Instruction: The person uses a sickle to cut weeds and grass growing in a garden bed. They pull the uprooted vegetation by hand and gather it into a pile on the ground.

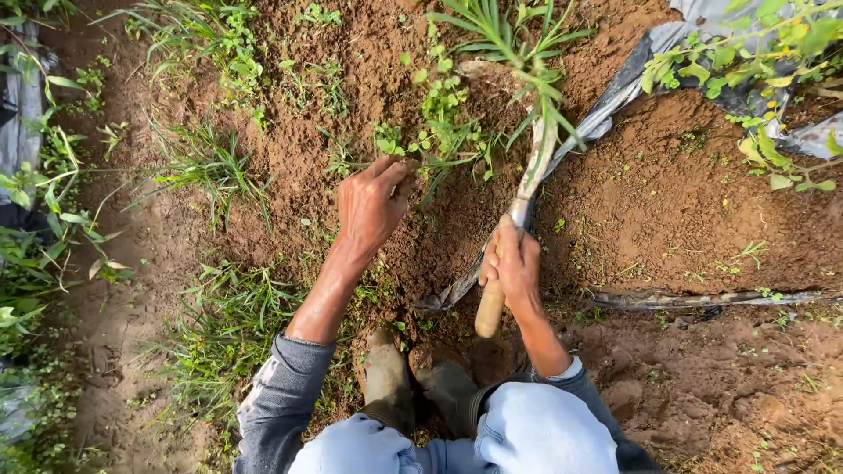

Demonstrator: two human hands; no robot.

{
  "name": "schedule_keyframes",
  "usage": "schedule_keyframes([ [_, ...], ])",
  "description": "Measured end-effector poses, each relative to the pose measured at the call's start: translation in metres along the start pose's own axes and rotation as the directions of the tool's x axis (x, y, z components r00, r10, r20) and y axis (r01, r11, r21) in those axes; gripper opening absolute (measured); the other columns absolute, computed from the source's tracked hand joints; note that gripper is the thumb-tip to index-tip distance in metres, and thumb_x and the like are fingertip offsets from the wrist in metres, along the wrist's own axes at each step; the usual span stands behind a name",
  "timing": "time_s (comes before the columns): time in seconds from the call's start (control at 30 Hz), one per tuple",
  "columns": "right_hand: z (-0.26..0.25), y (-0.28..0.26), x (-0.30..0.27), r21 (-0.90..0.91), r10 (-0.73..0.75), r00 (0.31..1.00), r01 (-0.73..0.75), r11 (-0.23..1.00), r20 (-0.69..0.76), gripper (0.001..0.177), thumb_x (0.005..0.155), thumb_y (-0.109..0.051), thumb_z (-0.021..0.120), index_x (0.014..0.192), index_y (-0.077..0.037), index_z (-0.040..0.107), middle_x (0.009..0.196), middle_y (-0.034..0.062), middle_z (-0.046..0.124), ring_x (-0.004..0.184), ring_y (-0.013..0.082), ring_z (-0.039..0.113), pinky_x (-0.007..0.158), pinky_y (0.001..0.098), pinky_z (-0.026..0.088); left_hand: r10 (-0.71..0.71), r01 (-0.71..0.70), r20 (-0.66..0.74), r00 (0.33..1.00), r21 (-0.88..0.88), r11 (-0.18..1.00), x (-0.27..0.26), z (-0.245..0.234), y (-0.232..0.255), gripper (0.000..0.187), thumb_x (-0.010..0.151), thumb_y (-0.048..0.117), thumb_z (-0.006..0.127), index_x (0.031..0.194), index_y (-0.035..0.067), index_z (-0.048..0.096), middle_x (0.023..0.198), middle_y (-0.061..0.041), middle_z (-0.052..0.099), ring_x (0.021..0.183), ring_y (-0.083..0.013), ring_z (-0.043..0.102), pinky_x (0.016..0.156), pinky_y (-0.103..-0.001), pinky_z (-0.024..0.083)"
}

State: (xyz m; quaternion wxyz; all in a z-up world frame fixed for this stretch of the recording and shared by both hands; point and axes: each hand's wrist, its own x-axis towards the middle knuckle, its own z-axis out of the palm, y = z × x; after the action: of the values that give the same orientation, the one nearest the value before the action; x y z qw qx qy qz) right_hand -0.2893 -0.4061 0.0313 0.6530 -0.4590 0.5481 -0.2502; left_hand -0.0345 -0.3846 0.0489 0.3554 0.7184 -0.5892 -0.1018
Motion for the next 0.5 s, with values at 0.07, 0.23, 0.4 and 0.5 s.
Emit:
schedule_keyframes([
  [0.07,-0.002,0.024,-0.009,-0.071,0.027,0.998,-0.023,0.997,0.059,0.045,0.111,-0.047,0.044,0.087,-0.01,0.054,0.054,-0.002,0.05,0.035,0.0117,0.051,0.031,0.0297,0.055,-0.018,0.018,-0.004,1.0,-0.013,1.0,-0.007,0.003,-0.007,0.016,0.089,0.001,0.071,0.1,0.01,0.079,0.102,-0.015,0.078,0.053,-0.0174,0.067,0.051,-0.027,0.055],
  [0.23,-0.003,0.0,-0.028,-0.295,0.001,0.983,0.054,0.954,0.186,0.041,0.112,-0.035,0.046,0.087,-0.004,0.056,0.053,0.0012,0.052,0.035,0.0127,0.055,0.032,0.0298,0.057,-0.056,0.057,-0.021,0.998,0.046,0.997,-0.01,-0.001,-0.022,0.014,0.091,0.005,0.073,0.101,0.012,0.08,0.103,-0.016,0.079,0.051,-0.0153,0.066,0.051,-0.026,0.054],
  [0.4,0.001,-0.032,-0.046,-0.738,-0.311,0.935,0.329,0.589,0.169,0.029,0.105,-0.025,0.061,0.093,0.001,0.061,0.056,0.0102,0.057,0.039,0.0201,0.055,0.04,0.0352,0.054,-0.133,0.124,0.03,0.991,0.195,0.973,-0.025,0.0,-0.046,0.015,0.093,0.005,0.069,0.101,0.014,0.079,0.11,-0.017,0.079,0.043,-0.0108,0.061,0.047,-0.023,0.049],
  [0.5,-0.021,-0.004,-0.028,-0.513,-0.4,0.916,0.335,0.79,-0.017,0.023,0.109,-0.022,0.055,0.095,-0.004,0.06,0.057,0.0068,0.054,0.041,0.0149,0.053,0.041,0.0301,0.053,-0.166,0.15,0.051,0.985,0.241,0.959,-0.03,-0.008,-0.042,0.014,0.093,0.007,0.07,0.097,0.016,0.08,0.109,-0.018,0.079,0.042,-0.0091,0.06,0.046,-0.022,0.048],
])
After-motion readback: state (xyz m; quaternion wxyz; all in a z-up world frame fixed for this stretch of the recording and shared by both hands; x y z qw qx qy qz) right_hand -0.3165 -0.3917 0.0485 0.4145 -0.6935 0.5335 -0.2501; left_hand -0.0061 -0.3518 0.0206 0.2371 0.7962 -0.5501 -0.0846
